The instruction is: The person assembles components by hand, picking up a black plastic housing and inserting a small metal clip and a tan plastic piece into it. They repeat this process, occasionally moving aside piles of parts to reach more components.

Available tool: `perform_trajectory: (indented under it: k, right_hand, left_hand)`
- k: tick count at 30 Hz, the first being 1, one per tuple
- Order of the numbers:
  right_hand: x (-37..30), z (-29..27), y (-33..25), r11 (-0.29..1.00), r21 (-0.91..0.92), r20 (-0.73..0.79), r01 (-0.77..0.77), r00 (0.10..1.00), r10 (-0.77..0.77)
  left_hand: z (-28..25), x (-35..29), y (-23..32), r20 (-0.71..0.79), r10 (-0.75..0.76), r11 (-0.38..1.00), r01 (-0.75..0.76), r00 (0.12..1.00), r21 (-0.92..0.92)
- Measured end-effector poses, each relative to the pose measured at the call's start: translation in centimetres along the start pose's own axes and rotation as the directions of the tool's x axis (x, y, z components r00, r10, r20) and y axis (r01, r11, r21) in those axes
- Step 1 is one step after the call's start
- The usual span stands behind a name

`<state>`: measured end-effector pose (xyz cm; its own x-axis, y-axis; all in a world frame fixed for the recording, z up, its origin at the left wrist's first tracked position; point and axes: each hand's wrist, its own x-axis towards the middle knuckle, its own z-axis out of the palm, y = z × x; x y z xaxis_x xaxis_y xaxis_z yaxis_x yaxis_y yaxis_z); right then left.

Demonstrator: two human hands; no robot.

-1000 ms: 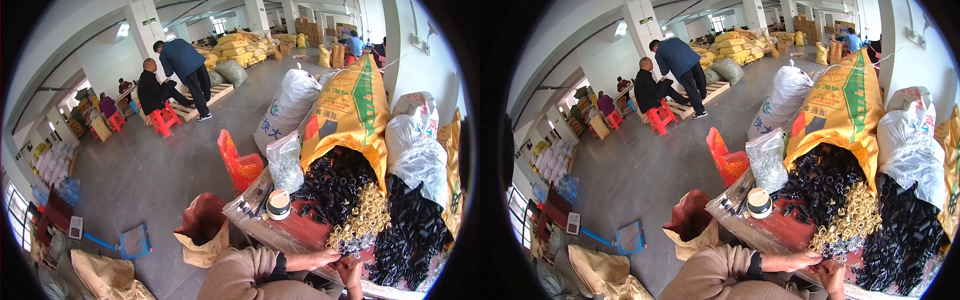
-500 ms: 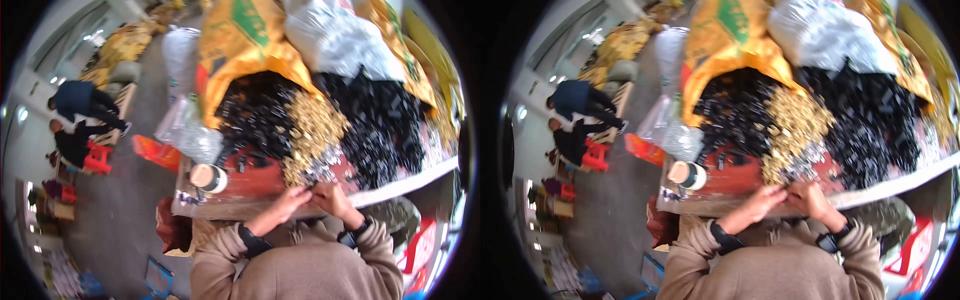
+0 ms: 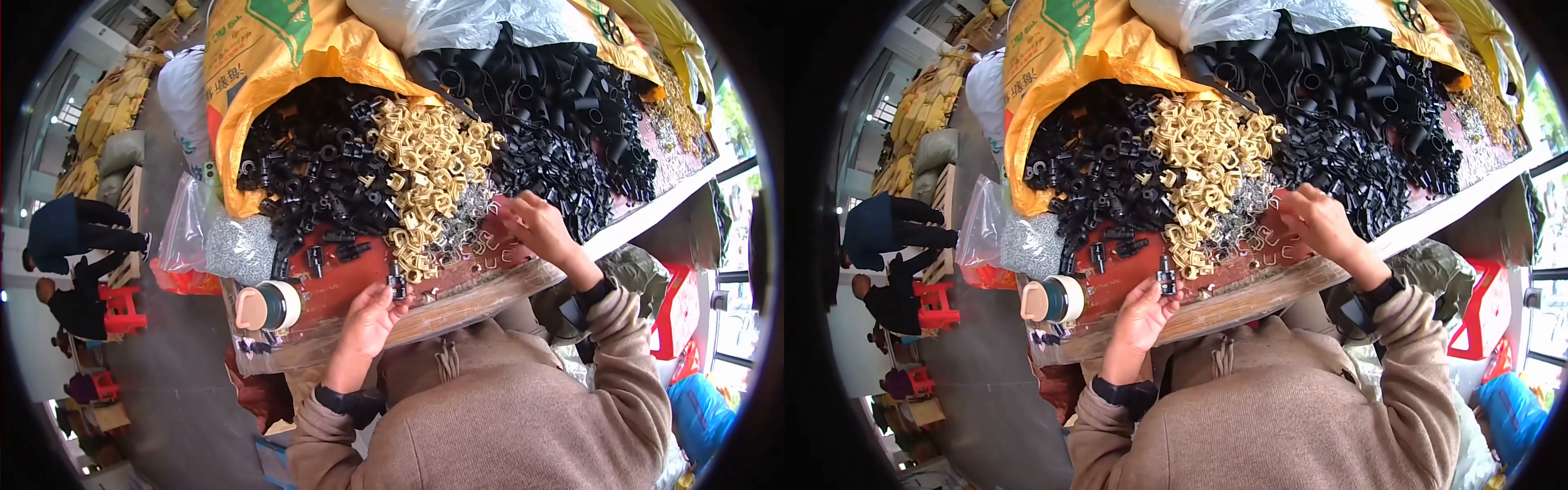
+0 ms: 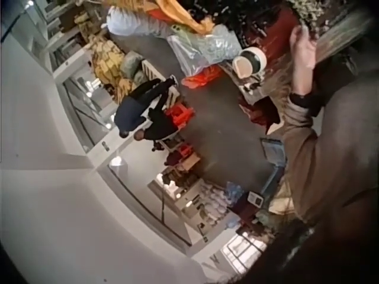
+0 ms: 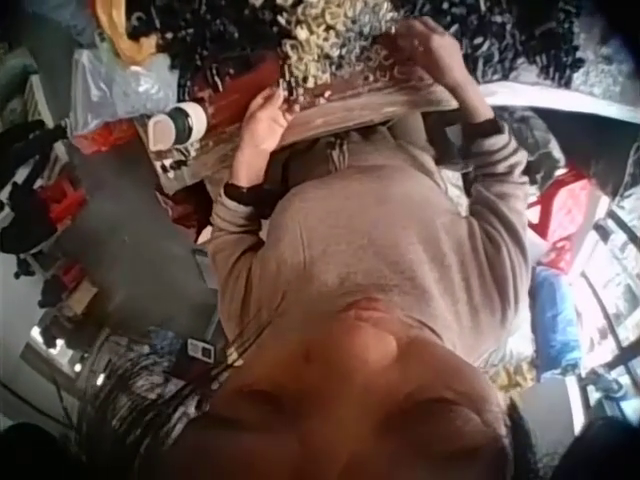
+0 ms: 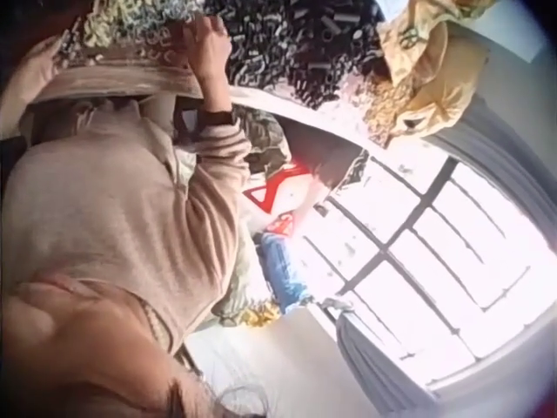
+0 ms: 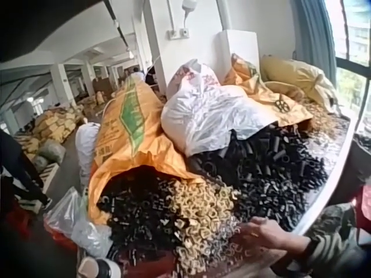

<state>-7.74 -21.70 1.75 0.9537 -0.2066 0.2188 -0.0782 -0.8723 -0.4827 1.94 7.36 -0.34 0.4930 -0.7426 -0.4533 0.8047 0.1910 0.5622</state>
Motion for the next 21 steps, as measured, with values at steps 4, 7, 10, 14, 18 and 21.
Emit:
perform_trajectory:
  k: [4,7,10,14,18,21]
  right_hand:
    - [0.9,2.8,1.6,0.982,-0.190,-0.052,0.018,0.998,-0.028]
    - [1.4,3.8,1.6,0.962,-0.271,-0.019,0.044,0.999,-0.051]
    - [1.4,4.0,1.7,0.959,-0.279,0.062,0.038,0.998,-0.022]
    - [0.6,4.0,2.2,0.992,-0.100,-0.044,0.076,0.996,-0.081]
    - [0.2,3.2,1.2,0.878,0.417,0.148,-0.237,0.970,0.192]
    - [0.1,3.1,0.8,0.333,0.794,0.437,-0.508,0.859,0.268]
  left_hand:
    - [-0.2,-0.1,-0.3,-0.050,0.018,1.000,-0.019,0.999,-0.024]
    - [-0.2,-0.3,-0.4,-0.053,0.028,0.999,-0.030,0.998,-0.026]
    - [0.0,-0.3,-0.3,-0.039,0.014,1.000,-0.015,0.999,-0.011]
    - [0.0,-0.3,-0.4,-0.029,0.016,1.000,-0.017,0.999,-0.012]
    - [0.5,-0.3,-0.2,-0.005,0.016,1.000,-0.016,1.000,-0.015]
    - [0.9,0.2,-0.3,0.026,0.013,1.000,-0.013,1.000,0.006]
